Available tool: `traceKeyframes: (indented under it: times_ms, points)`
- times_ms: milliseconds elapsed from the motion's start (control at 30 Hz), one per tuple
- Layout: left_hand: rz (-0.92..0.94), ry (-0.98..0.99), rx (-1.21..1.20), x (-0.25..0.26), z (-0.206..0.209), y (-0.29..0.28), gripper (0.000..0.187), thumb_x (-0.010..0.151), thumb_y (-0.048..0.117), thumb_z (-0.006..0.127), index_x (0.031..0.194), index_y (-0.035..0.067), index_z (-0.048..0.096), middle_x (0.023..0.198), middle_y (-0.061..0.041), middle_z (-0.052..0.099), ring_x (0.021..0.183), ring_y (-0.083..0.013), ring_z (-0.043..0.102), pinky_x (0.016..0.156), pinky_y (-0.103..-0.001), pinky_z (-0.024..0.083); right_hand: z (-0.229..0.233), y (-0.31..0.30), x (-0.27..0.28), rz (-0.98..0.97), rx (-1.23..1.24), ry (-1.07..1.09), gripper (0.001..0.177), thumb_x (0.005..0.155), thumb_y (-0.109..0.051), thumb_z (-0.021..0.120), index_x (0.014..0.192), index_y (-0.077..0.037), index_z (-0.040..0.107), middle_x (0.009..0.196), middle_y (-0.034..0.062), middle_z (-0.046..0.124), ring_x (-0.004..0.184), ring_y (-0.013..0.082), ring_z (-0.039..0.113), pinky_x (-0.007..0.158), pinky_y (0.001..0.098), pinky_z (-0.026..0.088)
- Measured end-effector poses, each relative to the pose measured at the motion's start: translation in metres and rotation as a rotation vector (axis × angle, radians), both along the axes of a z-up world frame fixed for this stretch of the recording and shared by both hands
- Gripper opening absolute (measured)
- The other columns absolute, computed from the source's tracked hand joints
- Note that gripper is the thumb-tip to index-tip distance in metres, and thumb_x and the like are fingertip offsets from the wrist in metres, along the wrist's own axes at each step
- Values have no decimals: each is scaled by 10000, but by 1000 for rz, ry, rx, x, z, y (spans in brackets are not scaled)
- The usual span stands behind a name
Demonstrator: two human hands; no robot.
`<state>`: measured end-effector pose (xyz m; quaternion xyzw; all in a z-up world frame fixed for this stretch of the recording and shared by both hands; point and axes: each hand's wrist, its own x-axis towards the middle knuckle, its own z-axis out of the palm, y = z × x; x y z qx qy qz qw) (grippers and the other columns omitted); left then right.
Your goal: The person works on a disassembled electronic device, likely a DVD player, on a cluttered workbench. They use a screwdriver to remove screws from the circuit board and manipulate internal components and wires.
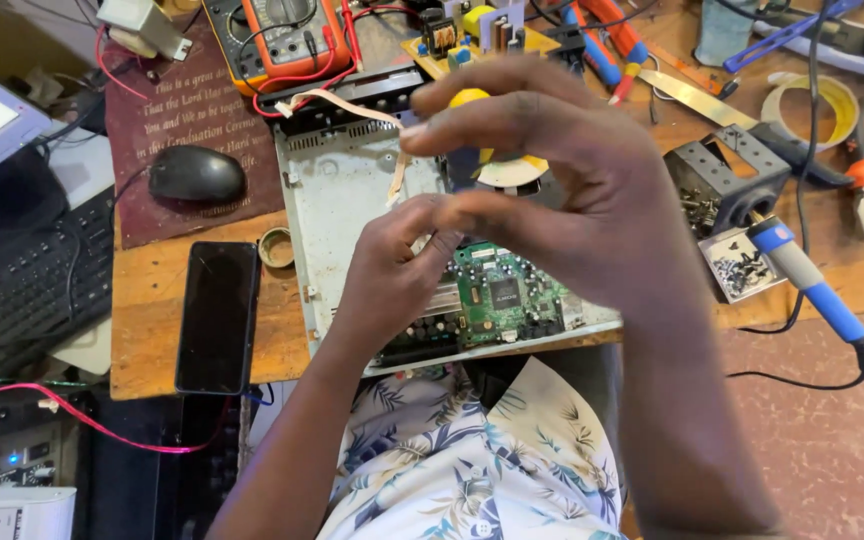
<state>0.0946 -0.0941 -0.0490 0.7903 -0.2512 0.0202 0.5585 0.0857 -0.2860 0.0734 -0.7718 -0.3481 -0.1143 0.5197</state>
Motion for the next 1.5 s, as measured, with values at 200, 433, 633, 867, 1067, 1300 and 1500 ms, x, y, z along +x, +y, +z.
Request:
traceKeyframes:
  times_ms: [200,433,633,867,1067,1300,1500]
  points:
    - [-14,-65,-8,0,-2,-1,45,1076,33,653,1081,0,684,997,-101,735,913,-244,695,817,-373,565,-29,9,12,-68,197,-107,147,1161,-125,653,1244,-40,741,1195,122,706,1171,248,684,1054,360,534]
    - [9,-130,-25,-1,-11,-6,53,1052,2,684,1103,4,671,1021,-118,750,932,-249,720,838,-378,600,-51,-16,35,439,369,169,258,1299,-320,463,1475,-164,568,1475,142,674,1407,323,730,1248,467,676]
    - [83,-177,-5,-7,-9,-14,191,1034,-44,702,950,49,558,817,-59,566,755,-198,515,694,-354,441,-41,7,3,-72,388,42,185,1072,-239,751,1204,-114,713,1205,70,551,1184,191,543,1075,308,477]
    - [17,-176,28,-2,-11,-7,166,1047,47,726,1204,2,695,1052,-126,787,895,-228,742,799,-355,608,-55,-4,11,171,450,312,682,1169,-539,522,1648,-59,452,1277,201,703,1205,258,727,1030,377,659]
    - [148,-104,30,-6,-12,-9,261,1098,37,653,1352,-9,691,808,-53,546,705,-170,507,616,-341,423,-76,16,-3,-242,-109,84,410,1108,-360,592,1140,37,691,1086,131,615,1011,252,593,849,368,471]
    - [102,-36,24,-2,-6,-6,266,1057,135,695,1284,-3,709,1050,-123,757,874,-208,697,736,-328,590,-94,14,2,-299,-4,49,211,1056,-223,715,957,-48,650,914,49,631,812,171,576,697,316,449]
    - [103,19,-163,-1,-19,-6,77,980,-83,742,990,-12,713,877,-120,689,831,-233,707,752,-396,617,-111,12,8,-97,276,103,107,1053,-9,715,950,-11,743,835,96,683,798,209,631,821,405,586]
